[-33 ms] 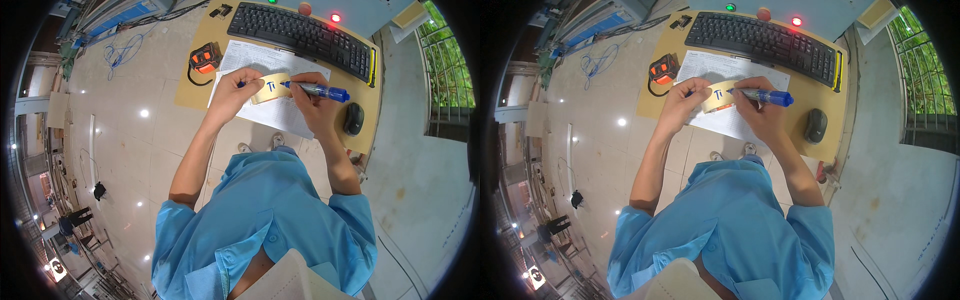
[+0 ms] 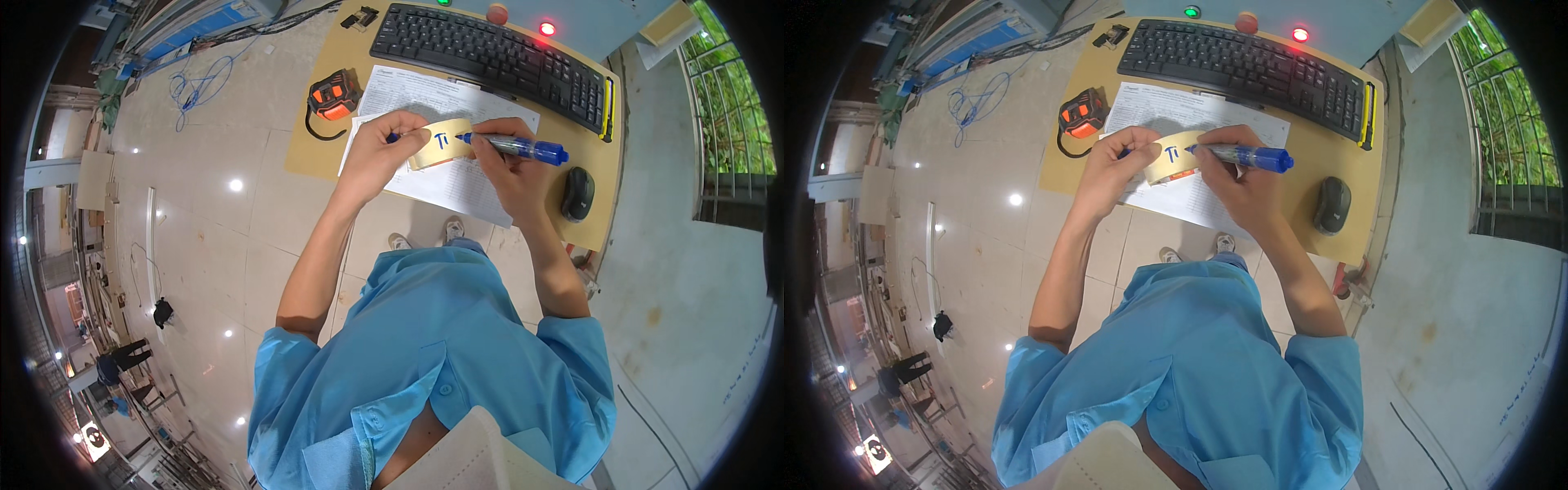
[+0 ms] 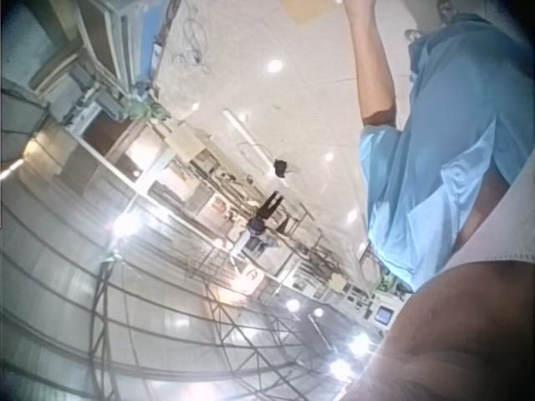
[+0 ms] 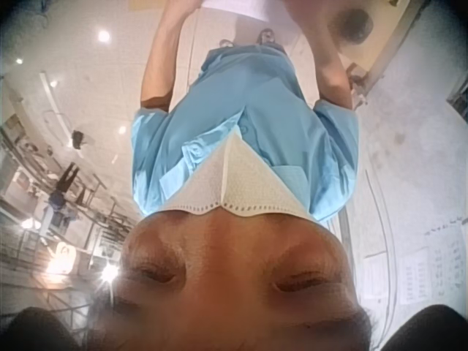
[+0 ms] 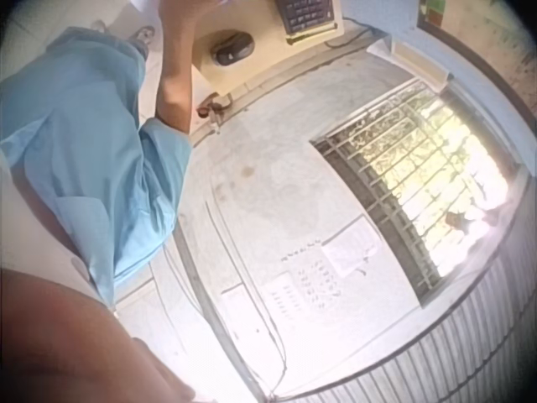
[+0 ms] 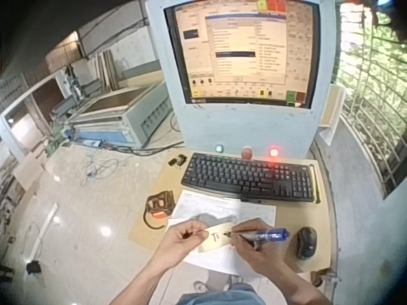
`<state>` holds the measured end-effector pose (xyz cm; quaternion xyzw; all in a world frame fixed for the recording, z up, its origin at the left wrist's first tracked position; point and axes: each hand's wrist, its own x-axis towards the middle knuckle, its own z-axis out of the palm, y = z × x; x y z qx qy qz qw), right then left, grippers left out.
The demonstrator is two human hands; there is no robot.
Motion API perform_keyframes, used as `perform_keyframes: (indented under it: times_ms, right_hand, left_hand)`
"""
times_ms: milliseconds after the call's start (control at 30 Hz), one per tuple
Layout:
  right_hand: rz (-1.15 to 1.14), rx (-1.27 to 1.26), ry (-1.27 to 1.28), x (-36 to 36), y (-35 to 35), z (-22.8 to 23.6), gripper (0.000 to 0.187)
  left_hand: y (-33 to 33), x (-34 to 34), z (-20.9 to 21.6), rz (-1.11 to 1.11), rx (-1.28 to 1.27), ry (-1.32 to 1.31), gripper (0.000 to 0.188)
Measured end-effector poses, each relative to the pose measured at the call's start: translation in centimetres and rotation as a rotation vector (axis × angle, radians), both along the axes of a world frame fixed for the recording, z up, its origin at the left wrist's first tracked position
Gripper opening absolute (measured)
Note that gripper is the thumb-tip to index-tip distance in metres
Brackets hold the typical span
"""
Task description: The person walks to a workstation, writes on a paper list, tears off a piece of masking tape, writes 'Tim 900' on it with a marker, and sticks the label onto a wooden panel. They then write on the list again and place a small card on the panel.
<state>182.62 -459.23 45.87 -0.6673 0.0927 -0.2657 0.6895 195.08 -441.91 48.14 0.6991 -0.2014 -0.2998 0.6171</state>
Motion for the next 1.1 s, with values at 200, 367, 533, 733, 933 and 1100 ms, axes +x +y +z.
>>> perform_keyframes:
  times_ms: [200,367,533,733,933,1100]
  right_hand:
    - [0.047,-0.025,0.024,0.3,-0.3,-0.7,0.016]
    - [0.037,-0.009,0.028,0.8,-0.5,-1.0,0.015]
    - [0.029,0.001,0.002,0.9,-0.3,-1.1,0.014]
    - [0.008,-0.031,0.025,0.7,-0.4,-1.2,0.015]
    - [-0.061,0.154,-0.011,0.7,0.1,-1.4,0.016]
    - [-0.074,0.196,0.016,1.0,0.2,-1.6,0.016]
  left_hand:
    - [-0.1,0.3,-0.3,-0.002,0.023,0.019,0.018]
    - [-0.1,0.6,-0.4,-0.003,0.018,-0.014,0.017]
    - [0.0,0.4,-0.3,0.001,0.009,-0.003,0.017]
    - [0.3,0.4,-0.2,0.014,0.021,0.016,0.018]
    - [0.6,0.2,-0.1,0.038,0.022,0.045,0.016]
    - [0.8,0.3,-0.3,0.032,0.006,0.053,0.014]
